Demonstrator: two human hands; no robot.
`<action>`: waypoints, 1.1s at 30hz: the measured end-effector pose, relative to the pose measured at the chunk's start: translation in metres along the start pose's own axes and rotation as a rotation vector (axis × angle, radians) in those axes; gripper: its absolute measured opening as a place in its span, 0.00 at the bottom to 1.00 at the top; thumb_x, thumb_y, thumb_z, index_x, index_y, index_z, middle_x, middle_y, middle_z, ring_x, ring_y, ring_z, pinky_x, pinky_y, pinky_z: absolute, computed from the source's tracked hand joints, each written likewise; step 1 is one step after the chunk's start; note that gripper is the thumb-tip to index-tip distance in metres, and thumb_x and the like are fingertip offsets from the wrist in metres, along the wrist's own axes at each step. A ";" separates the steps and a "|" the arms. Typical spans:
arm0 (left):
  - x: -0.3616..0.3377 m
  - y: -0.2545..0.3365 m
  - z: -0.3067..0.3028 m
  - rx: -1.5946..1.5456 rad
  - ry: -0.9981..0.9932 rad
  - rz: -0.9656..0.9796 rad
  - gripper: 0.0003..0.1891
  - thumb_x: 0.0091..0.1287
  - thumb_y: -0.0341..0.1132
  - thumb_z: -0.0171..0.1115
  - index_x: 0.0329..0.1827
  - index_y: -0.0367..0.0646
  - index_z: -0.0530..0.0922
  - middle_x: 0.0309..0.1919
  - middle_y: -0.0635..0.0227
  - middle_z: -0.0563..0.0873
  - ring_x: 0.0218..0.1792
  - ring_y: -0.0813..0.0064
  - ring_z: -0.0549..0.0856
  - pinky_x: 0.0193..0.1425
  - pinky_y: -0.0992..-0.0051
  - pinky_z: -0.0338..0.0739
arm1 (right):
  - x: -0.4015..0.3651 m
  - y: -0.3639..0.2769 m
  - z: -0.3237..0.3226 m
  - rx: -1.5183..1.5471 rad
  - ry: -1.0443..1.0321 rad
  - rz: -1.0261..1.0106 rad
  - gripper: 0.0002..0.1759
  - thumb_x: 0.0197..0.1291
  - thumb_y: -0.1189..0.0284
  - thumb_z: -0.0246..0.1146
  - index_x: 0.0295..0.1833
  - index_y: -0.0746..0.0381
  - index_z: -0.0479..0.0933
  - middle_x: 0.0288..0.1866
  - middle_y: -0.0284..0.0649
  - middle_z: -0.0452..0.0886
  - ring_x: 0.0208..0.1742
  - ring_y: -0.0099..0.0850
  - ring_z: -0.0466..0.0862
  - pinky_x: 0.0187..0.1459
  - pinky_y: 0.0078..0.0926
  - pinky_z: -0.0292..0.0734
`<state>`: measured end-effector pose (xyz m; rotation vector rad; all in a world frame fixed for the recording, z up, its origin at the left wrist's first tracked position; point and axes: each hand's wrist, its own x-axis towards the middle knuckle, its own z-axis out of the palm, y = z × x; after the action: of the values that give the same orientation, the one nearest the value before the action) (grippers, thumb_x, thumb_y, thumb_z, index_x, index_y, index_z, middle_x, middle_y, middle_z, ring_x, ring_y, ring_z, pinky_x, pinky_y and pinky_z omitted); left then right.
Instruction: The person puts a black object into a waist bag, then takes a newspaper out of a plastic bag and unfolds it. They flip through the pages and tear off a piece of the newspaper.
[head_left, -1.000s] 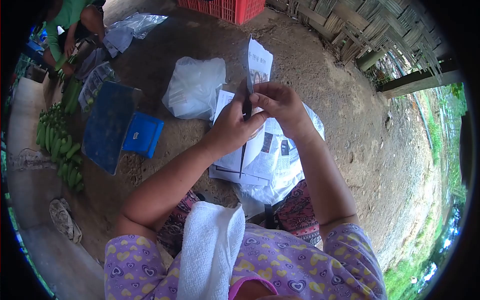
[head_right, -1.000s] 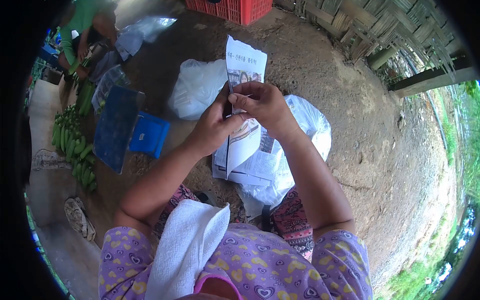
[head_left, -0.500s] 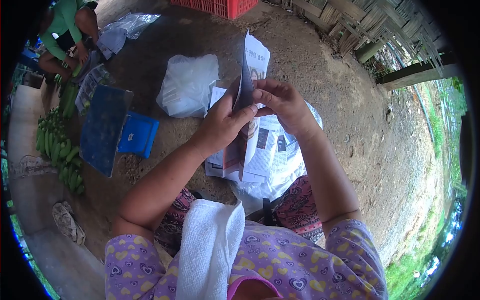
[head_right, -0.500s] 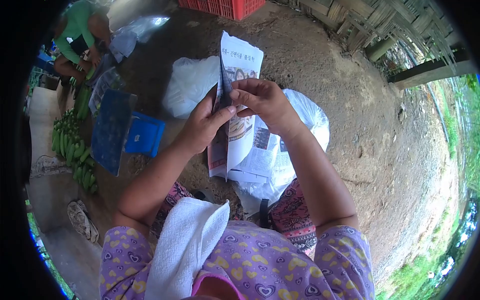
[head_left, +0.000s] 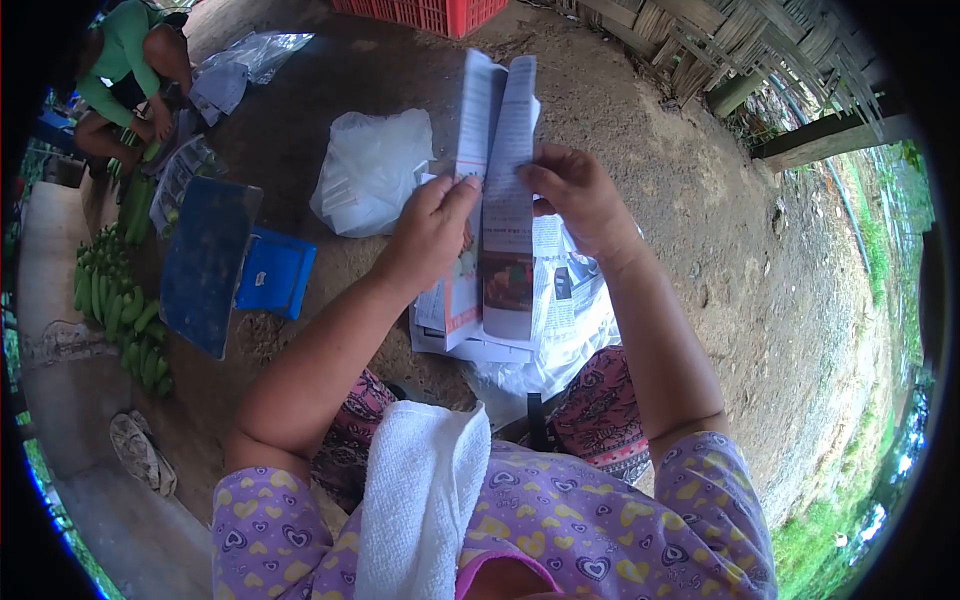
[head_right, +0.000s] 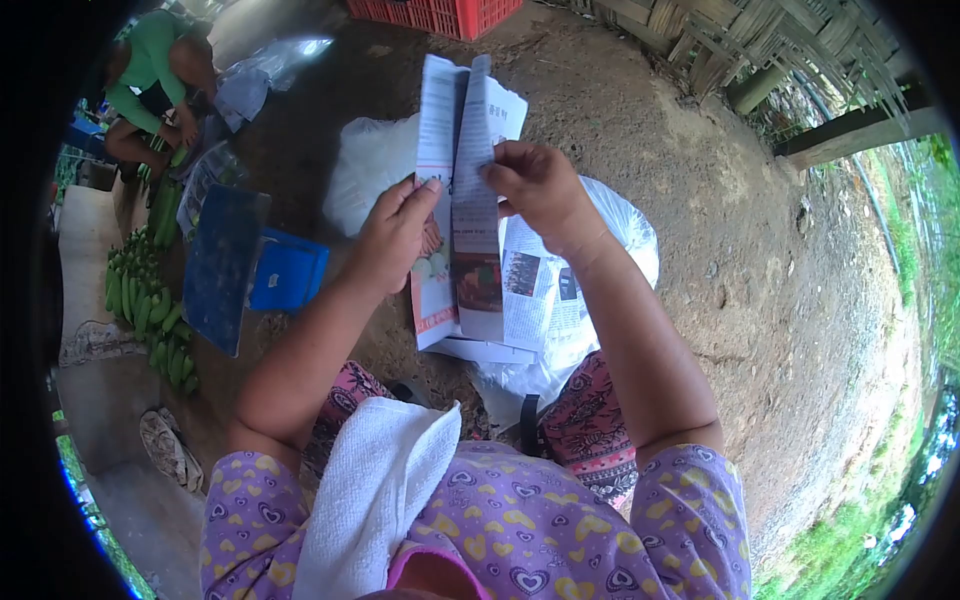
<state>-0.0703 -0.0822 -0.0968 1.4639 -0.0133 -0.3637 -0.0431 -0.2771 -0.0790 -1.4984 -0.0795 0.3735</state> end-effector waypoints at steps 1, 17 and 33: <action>0.001 0.006 -0.003 0.100 0.042 -0.002 0.13 0.73 0.38 0.52 0.49 0.36 0.77 0.33 0.67 0.83 0.30 0.81 0.80 0.34 0.77 0.74 | 0.001 -0.002 -0.004 -0.077 0.032 -0.017 0.14 0.63 0.70 0.61 0.49 0.69 0.78 0.36 0.36 0.83 0.34 0.23 0.80 0.36 0.22 0.76; 0.059 -0.013 -0.143 0.331 0.395 -0.001 0.10 0.68 0.35 0.58 0.43 0.35 0.79 0.25 0.66 0.81 0.20 0.78 0.80 0.24 0.77 0.77 | 0.026 0.027 -0.152 -0.318 0.430 0.138 0.15 0.62 0.71 0.56 0.50 0.68 0.78 0.31 0.34 0.79 0.27 0.22 0.75 0.29 0.22 0.73; 0.050 -0.011 -0.080 0.870 0.000 0.280 0.24 0.57 0.45 0.70 0.53 0.42 0.79 0.47 0.52 0.85 0.51 0.56 0.84 0.55 0.65 0.75 | 0.026 0.036 -0.134 -0.458 0.100 -0.040 0.11 0.64 0.75 0.57 0.49 0.67 0.78 0.35 0.36 0.81 0.35 0.23 0.76 0.42 0.24 0.73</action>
<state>-0.0071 -0.0178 -0.1271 2.2840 -0.4168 -0.1192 0.0115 -0.3969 -0.1301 -1.9622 -0.1210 0.2565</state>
